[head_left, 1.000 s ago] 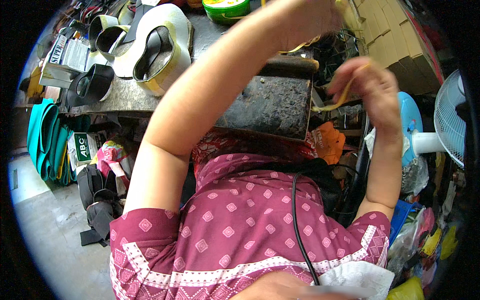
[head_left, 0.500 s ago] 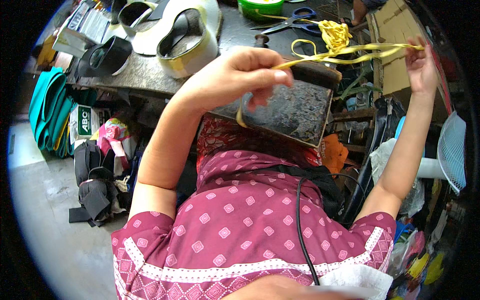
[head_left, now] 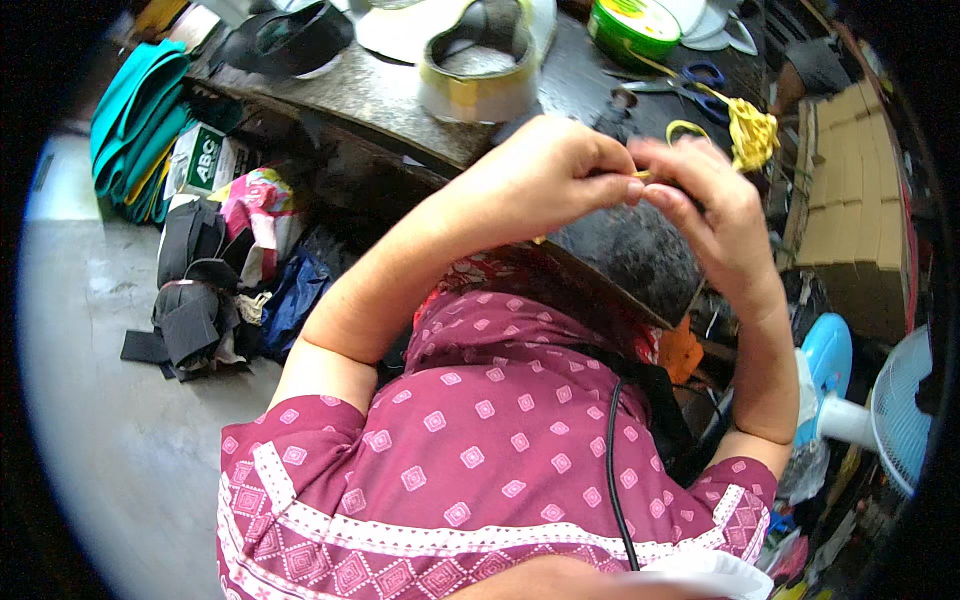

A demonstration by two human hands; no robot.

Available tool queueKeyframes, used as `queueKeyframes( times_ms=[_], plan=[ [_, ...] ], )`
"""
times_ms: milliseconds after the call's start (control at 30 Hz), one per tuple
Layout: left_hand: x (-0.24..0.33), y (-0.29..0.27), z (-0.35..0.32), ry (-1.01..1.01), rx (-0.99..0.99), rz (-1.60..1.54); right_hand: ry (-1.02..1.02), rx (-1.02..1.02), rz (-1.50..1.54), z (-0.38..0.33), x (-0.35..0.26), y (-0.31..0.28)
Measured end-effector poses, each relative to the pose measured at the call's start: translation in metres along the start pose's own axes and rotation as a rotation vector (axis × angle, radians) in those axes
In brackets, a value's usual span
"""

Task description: The person smooths and presses the edges of a black slipper using a small wooden tool, repeatedly working along the strap and sole edges. The person then picks up a yellow elastic band and places it on the slipper.

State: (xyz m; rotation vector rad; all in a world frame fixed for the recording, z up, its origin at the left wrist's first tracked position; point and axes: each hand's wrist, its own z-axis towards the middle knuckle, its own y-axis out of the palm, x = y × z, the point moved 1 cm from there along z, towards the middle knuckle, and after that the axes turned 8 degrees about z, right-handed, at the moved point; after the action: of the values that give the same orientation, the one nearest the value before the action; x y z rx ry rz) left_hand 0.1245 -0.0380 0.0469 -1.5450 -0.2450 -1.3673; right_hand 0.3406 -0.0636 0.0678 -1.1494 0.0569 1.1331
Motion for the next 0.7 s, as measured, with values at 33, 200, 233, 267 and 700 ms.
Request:
queueKeyframes(
  times_ms=[33, 200, 233, 267, 700],
  plan=[
    [0.002, -0.005, -0.007, 0.053, 0.043, 0.109, 0.061, -0.111, 0.056, 0.004, -0.003, 0.004],
    [-0.005, -0.034, -0.048, -0.102, 0.187, 0.098, 0.243, -0.042, 0.169, 0.011, 0.013, -0.014],
    [-0.008, -0.039, -0.054, -0.118, 0.226, 0.151, 0.261, -0.049, 0.168, 0.012, 0.018, -0.018],
    [-0.011, -0.043, -0.059, -0.132, 0.262, 0.198, 0.298, -0.063, 0.155, 0.015, 0.021, -0.021],
    [-0.013, -0.043, -0.068, -0.059, 0.458, 0.238, -0.024, -0.136, 0.198, 0.072, -0.024, 0.054]
  ],
)
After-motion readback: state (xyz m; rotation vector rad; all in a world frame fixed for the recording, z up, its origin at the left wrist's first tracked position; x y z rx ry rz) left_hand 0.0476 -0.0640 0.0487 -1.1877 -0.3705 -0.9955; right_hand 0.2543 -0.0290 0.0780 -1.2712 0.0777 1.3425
